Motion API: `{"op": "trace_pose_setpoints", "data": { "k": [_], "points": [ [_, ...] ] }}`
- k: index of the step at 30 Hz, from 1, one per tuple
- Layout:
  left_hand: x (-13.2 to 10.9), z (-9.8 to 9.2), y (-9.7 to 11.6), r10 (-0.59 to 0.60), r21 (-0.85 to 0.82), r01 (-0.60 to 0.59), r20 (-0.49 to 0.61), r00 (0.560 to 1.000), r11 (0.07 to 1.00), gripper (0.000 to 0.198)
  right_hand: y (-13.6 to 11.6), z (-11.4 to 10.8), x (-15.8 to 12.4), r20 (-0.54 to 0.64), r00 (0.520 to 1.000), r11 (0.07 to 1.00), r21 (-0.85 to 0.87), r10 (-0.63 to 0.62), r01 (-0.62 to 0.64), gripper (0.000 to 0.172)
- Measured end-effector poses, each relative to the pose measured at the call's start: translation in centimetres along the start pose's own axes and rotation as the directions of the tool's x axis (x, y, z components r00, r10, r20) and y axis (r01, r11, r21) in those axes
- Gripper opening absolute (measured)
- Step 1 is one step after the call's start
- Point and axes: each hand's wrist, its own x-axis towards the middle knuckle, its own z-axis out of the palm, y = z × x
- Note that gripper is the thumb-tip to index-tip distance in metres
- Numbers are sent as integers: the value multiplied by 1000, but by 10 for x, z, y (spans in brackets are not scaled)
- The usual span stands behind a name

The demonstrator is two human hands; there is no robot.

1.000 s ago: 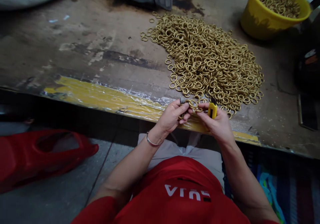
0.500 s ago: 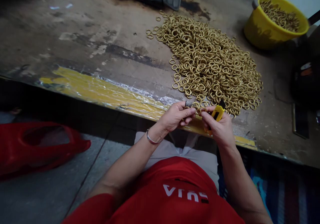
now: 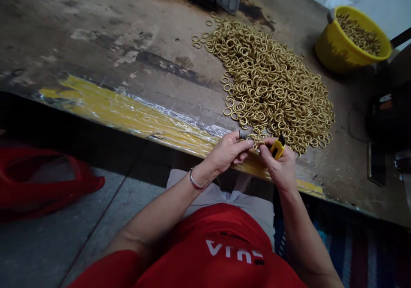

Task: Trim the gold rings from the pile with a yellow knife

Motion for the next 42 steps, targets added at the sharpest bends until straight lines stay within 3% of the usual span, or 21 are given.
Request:
{"op": "trace_pose_setpoints", "data": {
  "k": [5, 13, 15, 21, 27, 31, 37, 42],
  "points": [
    [-1, -1, -1, 17, -28, -16, 22, 1000, 999, 29, -3, 11, 10, 9, 998, 997, -44, -55, 56, 11],
    [0, -7, -3, 80, -284, -89, -43, 996, 955, 41, -7, 40, 21, -80, 997, 1000, -8, -21, 20, 13],
    [0, -7, -6, 106, -300, -117, -53, 993, 947, 42, -8, 38, 23, -67, 997, 1000, -9, -29, 28, 13],
    [-1, -2, -11, 150, -220, -179, -141, 978, 959, 40, -14, 7, 27, 117, 973, 969, -123, -198, 212, 9],
    [-2, 1, -12, 175, -40, -184, -174, 969, 982, 34, -22, -8, 24, 237, 968, 971, -196, -87, 135, 13],
    [-2, -1, -12, 185, -29, -190, -131, 974, 981, 34, -17, 0, 20, 160, 983, 968, -217, -94, 128, 20],
    [-1, -4, -9, 122, -138, -133, -90, 989, 981, 39, -5, 22, 14, -22, 999, 999, -8, 37, -37, 27],
    [0, -9, -5, 97, -189, -95, 3, 995, 977, 37, -8, 11, 24, 90, 991, 993, -64, -97, 103, 22]
  ]
}}
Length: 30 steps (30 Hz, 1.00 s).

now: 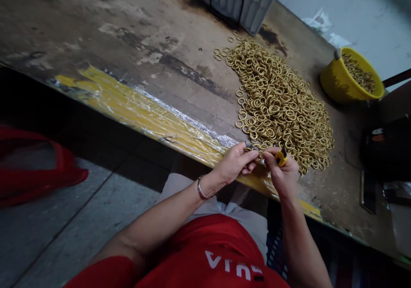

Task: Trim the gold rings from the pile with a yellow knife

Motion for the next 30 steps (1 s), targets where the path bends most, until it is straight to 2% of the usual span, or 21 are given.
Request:
{"op": "trace_pose_setpoints", "data": {
  "k": [3, 7, 9, 12, 16, 19, 21, 24, 30],
  "points": [
    [1, -3, 0, -12, 26, 10, 51, 999, 1000, 35, -2, -18, 11, 166, 979, 989, -69, -114, 127, 18],
    [4, -7, -1, -29, 54, 26, 60, 998, 998, 31, -9, -39, 28, 395, 897, 959, -112, -198, 261, 14],
    [4, -8, -1, -56, 50, 52, 73, 996, 997, 29, -14, -43, 34, 442, 870, 943, -134, -219, 305, 11],
    [3, -7, -2, -65, 48, 62, 66, 996, 997, 28, -19, -40, 34, 384, 900, 937, -190, -204, 294, 12],
    [-1, -5, -1, -5, 139, 3, 9, 1000, 990, 28, -18, -26, 22, 246, 959, 965, -185, -139, 187, 18],
    [-1, -5, 1, -17, 22, 16, 18, 1000, 1000, 31, -12, -16, 13, 121, 992, 990, -124, -47, 62, 19],
    [-1, -5, 3, -26, -71, 29, 39, 999, 997, 31, -8, -10, 9, 94, 994, 999, -20, 49, -47, 21],
    [-2, -6, 3, -29, -114, 33, 41, 999, 993, 30, -7, -2, 4, 97, 985, 984, 99, 140, -149, 23],
    [-3, -2, 0, -11, -93, 9, -26, 1000, 996, 32, -10, 7, 0, 23, 979, 964, 171, 200, -201, 27]
  ]
}}
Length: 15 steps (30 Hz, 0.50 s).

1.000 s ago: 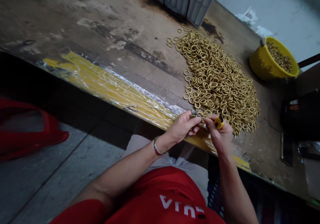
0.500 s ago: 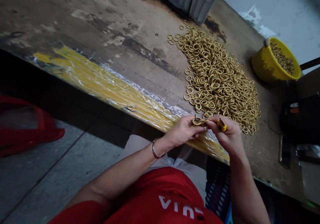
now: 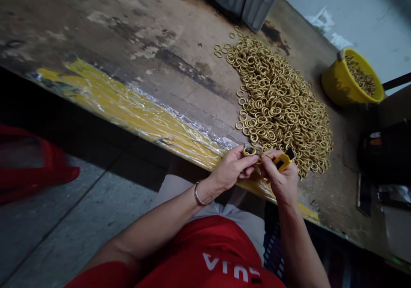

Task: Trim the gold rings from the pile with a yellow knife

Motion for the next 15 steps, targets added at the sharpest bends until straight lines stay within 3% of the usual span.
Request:
{"op": "trace_pose_setpoints", "data": {
  "k": [4, 7, 11, 15],
  "points": [
    [-2, 3, -4, 70, 9, -70, -34, 997, 998, 30, 4, 8, -1, -73, 995, 997, 45, 71, -68, 31],
    [-4, 4, -9, 128, 29, -126, -61, 990, 992, 27, 9, 21, 0, -117, 977, 968, 200, 177, -152, 31],
    [-5, 6, -16, 197, 63, -190, -115, 974, 980, 26, 11, 38, 6, -127, 939, 852, 473, 319, -225, 34],
    [-4, 10, -16, 239, 156, -214, -165, 957, 964, 25, 9, 39, 15, -35, 896, 737, 584, 442, -340, 38]
  ]
}}
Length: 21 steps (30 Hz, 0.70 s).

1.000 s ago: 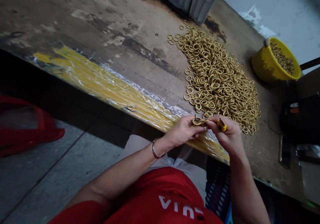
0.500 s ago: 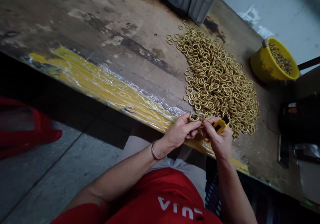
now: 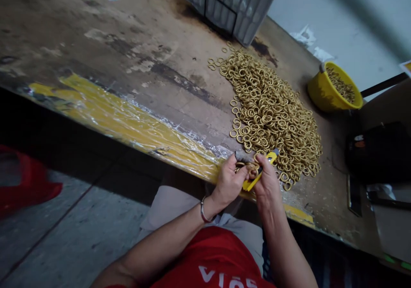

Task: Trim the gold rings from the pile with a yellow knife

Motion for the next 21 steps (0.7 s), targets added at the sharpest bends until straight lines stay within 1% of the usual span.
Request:
{"op": "trace_pose_setpoints", "data": {
  "k": [2, 3, 5, 6, 8, 10, 11, 13, 16, 18, 19, 21],
  "points": [
    [3, 1, 3, -36, -16, 36, 24, 999, 999, 24, -7, -5, 3, 30, 999, 999, -37, 37, -36, 41],
    [5, 1, 4, -64, -37, 66, 45, 997, 997, 24, -11, -9, 6, 51, 998, 996, -88, 33, -29, 41],
    [10, 0, 8, -114, -71, 120, 81, 990, 990, 24, -21, -18, 12, 85, 996, 965, -262, -2, 24, 42],
    [12, -1, 10, -131, -76, 138, 90, 987, 987, 25, -26, -24, 16, 92, 995, 924, -376, -40, 72, 42],
    [14, -2, 14, -154, -77, 162, 97, 983, 984, 27, -34, -34, 22, 111, 983, 781, -596, -148, 185, 39],
    [14, -2, 16, -161, -69, 169, 101, 982, 983, 29, -41, -41, 24, 153, 953, 638, -714, -260, 289, 34],
    [15, -2, 16, -161, -63, 168, 102, 982, 984, 30, -43, -42, 22, 173, 936, 601, -727, -308, 332, 33],
    [14, -3, 15, -165, -38, 169, 95, 982, 985, 31, -45, -43, 14, 213, 910, 592, -702, -356, 396, 37],
    [15, -3, 11, -183, 30, 181, 73, 981, 983, 34, -43, -37, -3, 339, 872, 587, -645, -352, 488, 38],
    [14, -3, 9, -181, 70, 177, 56, 982, 982, 35, -40, -34, -9, 421, 837, 563, -620, -350, 546, 32],
    [14, -3, 9, -174, 86, 169, 55, 983, 982, 35, -38, -33, -10, 435, 826, 559, -609, -359, 563, 27],
    [13, -4, 8, -153, 111, 146, 66, 986, 983, 35, -36, -33, -9, 423, 828, 579, -593, -367, 559, 17]
  ]
}}
